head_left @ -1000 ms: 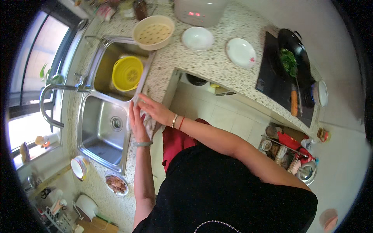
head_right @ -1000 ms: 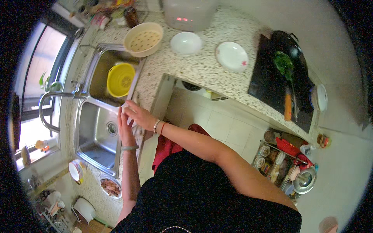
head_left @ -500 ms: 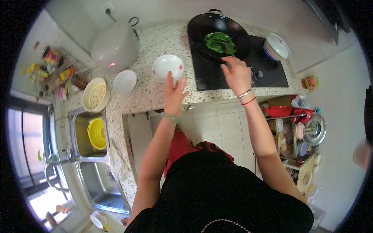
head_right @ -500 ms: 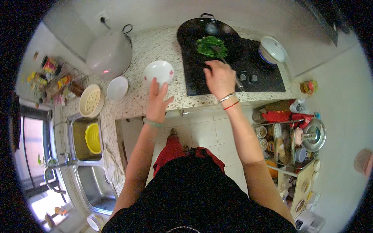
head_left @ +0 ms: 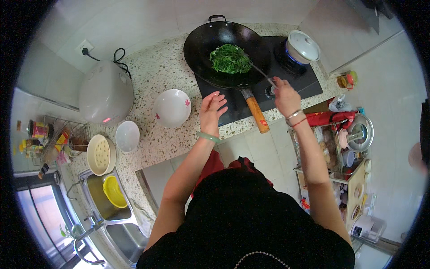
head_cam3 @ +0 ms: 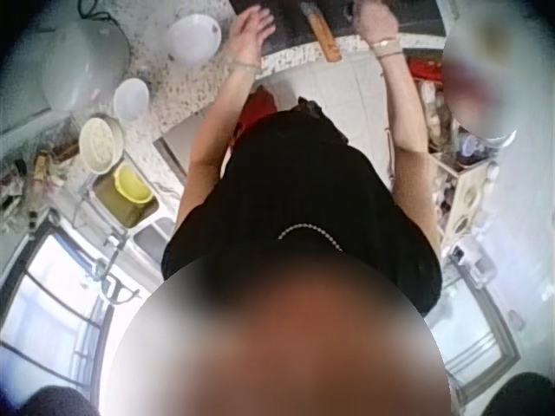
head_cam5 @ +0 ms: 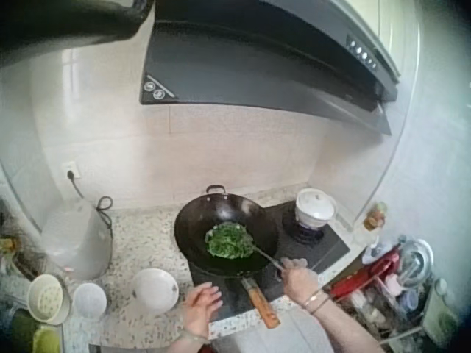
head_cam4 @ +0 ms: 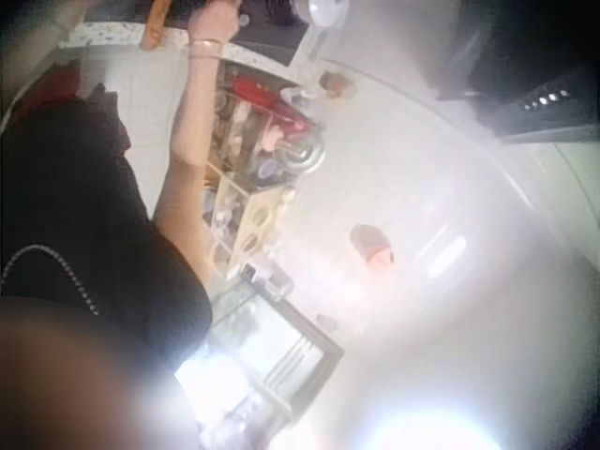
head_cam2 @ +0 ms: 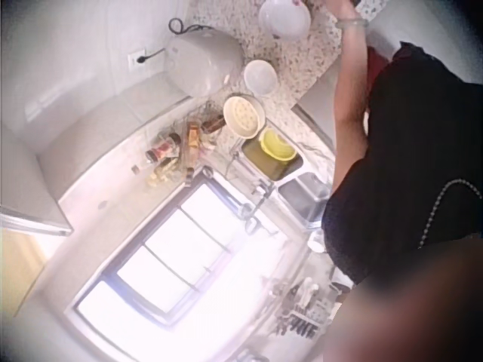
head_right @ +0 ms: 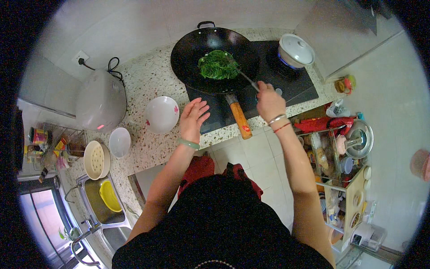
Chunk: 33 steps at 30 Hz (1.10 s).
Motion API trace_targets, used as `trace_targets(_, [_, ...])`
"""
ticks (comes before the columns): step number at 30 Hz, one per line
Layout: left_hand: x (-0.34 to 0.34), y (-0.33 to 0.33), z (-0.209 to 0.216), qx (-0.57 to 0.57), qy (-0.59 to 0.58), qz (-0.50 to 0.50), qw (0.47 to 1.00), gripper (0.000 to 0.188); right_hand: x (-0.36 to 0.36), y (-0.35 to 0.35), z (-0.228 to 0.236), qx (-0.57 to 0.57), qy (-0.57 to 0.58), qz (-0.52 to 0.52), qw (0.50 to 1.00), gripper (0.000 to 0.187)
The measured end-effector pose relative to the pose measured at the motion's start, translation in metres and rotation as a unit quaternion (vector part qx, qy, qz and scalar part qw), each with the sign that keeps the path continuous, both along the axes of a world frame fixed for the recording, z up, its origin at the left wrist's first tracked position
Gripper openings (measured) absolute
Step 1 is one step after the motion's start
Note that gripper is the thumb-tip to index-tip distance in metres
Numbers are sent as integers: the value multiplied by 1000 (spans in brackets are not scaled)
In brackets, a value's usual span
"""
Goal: The person stir-fries green vegetables in a wok, plates them, and serves cooked meat and rice from a rice cooker. They wash their hands and the wok, then place the prepared dishes on a dining table.
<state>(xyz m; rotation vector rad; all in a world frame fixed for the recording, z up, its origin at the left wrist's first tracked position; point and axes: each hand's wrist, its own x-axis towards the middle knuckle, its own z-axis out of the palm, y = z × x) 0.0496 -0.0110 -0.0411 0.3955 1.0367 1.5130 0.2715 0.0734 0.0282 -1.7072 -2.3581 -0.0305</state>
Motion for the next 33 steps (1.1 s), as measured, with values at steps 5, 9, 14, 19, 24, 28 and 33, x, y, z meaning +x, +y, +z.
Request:
trace_targets(5, [-1, 19, 21, 31, -24, 8, 999, 29, 21, 35, 22, -35, -25, -80, 996, 24])
trace_targets(9, [-3, 26, 6, 32, -31, 36, 998, 32, 17, 56, 0, -115, -7, -37, 993, 26])
trace_targets(14, [0, 28, 18, 37, -8, 71, 997, 33, 1, 40, 26, -101, -21, -14, 995, 30])
trace_targets(19, [11, 37, 19, 73, -5, 96, 993, 31, 7, 52, 11, -120, -42, 14, 992, 26])
trace_targets(24, [17, 33, 17, 55, -5, 94, 994, 29, 3, 58, 15, -103, -14, 30, 994, 23])
trace_targets(28, [14, 31, 15, 48, -6, 125, 991, 30, 12, 42, 31, -98, -39, 58, 993, 22])
trace_targets(33, [16, 29, 3, 23, -20, 120, 992, 31, 6, 55, 30, -125, -62, 47, 989, 24])
